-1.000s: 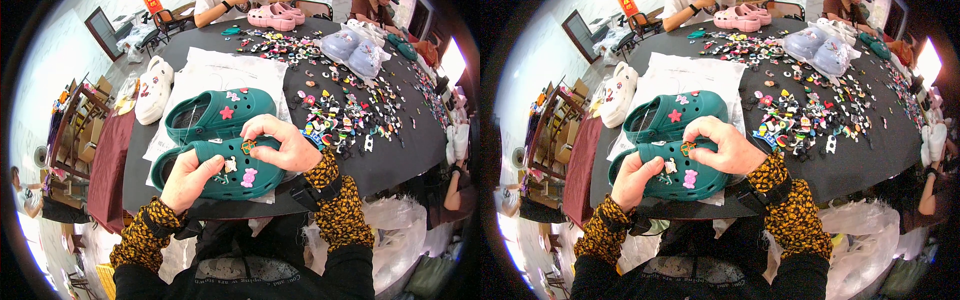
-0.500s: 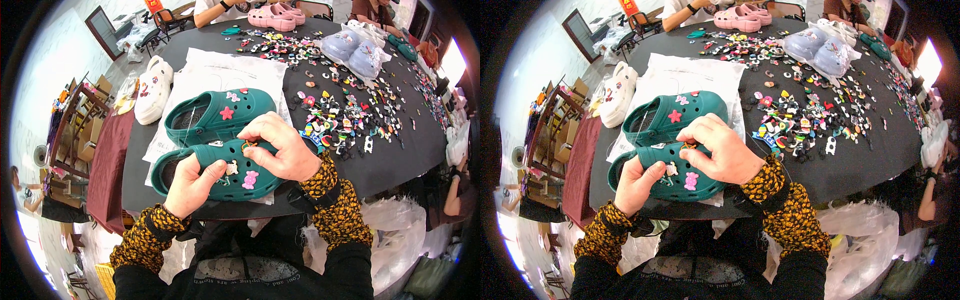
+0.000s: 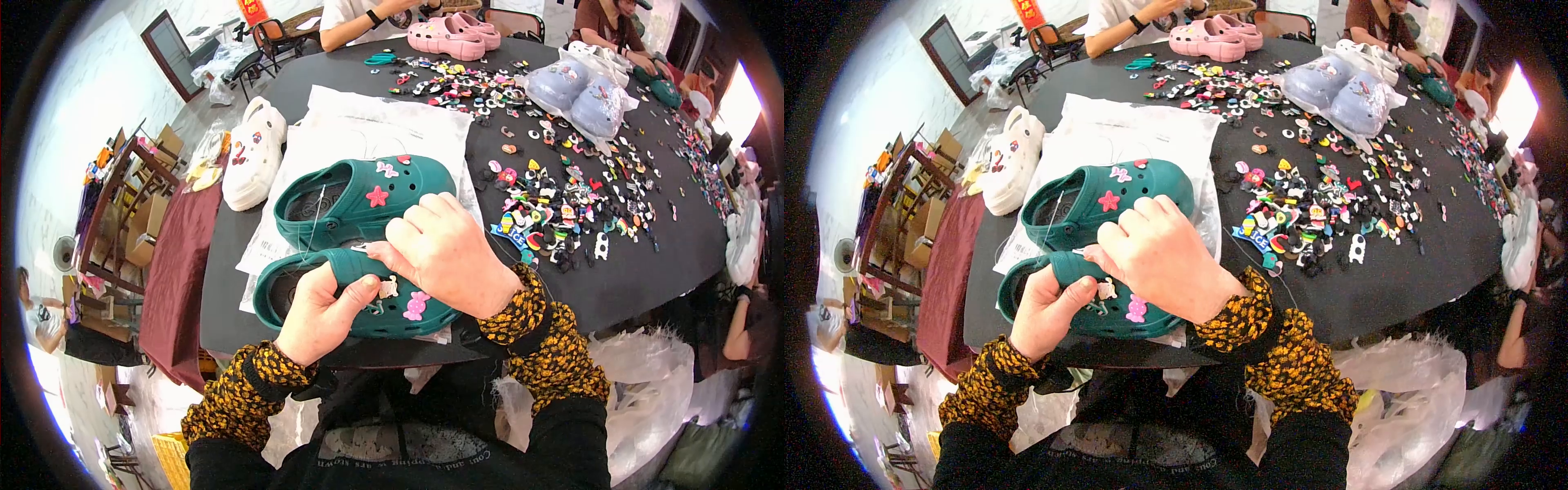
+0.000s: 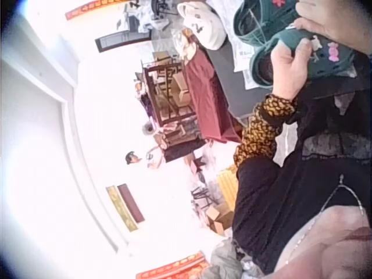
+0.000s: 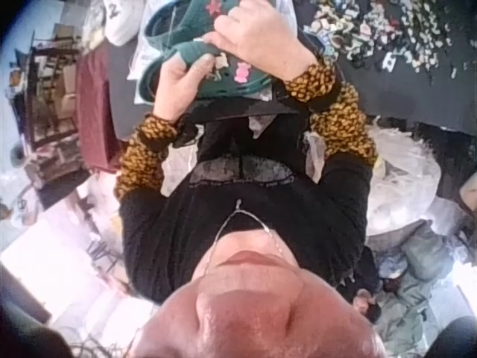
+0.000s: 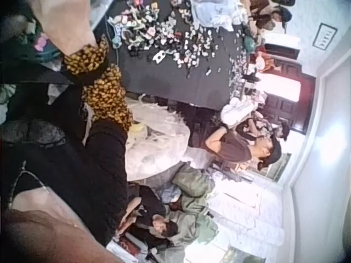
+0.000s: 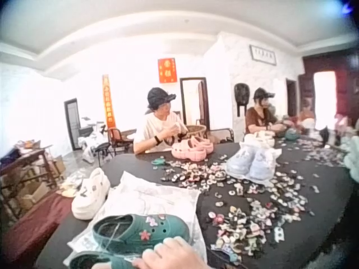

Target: Attach decorative charms and accessories to various pairs of foam clog shoes.

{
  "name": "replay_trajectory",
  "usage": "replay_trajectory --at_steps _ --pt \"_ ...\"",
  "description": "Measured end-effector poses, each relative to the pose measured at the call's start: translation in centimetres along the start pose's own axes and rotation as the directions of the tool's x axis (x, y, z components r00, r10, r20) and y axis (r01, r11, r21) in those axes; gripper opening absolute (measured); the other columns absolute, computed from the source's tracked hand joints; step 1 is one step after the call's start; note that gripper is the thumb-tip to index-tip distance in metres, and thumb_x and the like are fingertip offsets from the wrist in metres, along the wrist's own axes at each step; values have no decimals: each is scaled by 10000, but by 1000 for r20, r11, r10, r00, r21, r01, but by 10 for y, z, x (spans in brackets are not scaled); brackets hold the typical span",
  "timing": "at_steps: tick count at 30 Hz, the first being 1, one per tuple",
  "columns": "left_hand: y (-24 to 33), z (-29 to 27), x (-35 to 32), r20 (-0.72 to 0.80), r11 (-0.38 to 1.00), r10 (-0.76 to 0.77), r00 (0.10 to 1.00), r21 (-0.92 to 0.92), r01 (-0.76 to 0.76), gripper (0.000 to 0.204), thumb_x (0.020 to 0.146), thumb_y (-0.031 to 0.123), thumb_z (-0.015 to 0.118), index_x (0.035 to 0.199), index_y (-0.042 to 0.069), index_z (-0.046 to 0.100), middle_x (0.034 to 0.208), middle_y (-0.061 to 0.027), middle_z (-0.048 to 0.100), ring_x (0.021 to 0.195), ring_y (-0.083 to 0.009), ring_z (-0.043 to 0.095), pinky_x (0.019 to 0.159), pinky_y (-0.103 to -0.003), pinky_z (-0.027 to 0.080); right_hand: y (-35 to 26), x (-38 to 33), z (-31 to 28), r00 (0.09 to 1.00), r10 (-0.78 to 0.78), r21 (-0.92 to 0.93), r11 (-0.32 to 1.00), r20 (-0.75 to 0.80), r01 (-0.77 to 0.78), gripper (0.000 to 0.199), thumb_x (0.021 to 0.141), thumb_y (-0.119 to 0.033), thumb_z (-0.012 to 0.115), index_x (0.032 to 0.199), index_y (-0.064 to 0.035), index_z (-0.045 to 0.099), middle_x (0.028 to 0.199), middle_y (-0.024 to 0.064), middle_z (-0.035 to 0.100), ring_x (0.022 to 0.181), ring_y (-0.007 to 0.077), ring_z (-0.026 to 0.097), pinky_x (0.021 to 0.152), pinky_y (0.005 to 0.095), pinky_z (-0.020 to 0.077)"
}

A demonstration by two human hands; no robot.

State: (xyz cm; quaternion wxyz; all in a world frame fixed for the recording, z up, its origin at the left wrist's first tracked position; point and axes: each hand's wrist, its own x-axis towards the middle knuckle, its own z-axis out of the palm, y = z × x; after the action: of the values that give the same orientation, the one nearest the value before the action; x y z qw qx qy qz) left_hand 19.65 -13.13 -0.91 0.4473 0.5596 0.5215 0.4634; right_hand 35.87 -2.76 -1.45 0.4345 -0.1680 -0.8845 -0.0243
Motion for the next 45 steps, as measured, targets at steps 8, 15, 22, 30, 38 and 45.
replay_trajectory --at_steps 8,15,22,30,38,45 --pt "3 -3 0 16 1000 -14 1000 1 14 149 926 78 540 1036 -4 599 864 28 615 758 -34 506 707 -206 442 -2 -1 3 995 -68 -48 997 -79 65 297 745 -170 716 631 -86 455 631 60 424 625 235 448 593 354 384" --pt "5 0 2 17 994 -32 999 -105 33 136 932 81 520 995 6 614 851 34 588 768 -42 489 720 -218 430 0 -2 4 983 -121 -48 992 -138 115 316 714 -117 736 624 -83 436 613 61 404 588 237 429 539 351 372" --pt "1 -3 -1 25 991 -53 998 -121 55 182 930 123 541 1068 22 602 882 66 573 790 -17 470 724 -194 405 -2 -2 3 975 -177 -84 982 -134 167 294 712 -84 725 634 -76 442 606 57 395 586 237 425 522 347 372" --pt "2 -3 -2 18 986 -31 999 -166 33 141 925 102 540 988 14 629 831 48 585 757 -32 488 704 -211 426 -2 -3 4 961 -216 -62 976 -172 209 281 705 -48 716 641 -68 444 605 58 400 556 236 415 500 358 358" --pt "-2 -6 4 8 962 -117 993 -249 116 139 926 128 549 968 23 631 838 50 593 774 -27 503 707 -204 429 -6 -5 4 956 -234 -64 972 -179 226 269 723 -86 704 629 -65 452 595 67 396 549 260 422 514 381 361" --pt "-4 -8 6 12 953 -104 995 -287 103 171 931 160 537 954 14 623 821 47 575 751 -26 482 680 -203 416 -29 1 14 985 -64 40 997 -161 71 227 799 -154 654 697 -60 474 699 90 455 648 269 473 603 368 408"
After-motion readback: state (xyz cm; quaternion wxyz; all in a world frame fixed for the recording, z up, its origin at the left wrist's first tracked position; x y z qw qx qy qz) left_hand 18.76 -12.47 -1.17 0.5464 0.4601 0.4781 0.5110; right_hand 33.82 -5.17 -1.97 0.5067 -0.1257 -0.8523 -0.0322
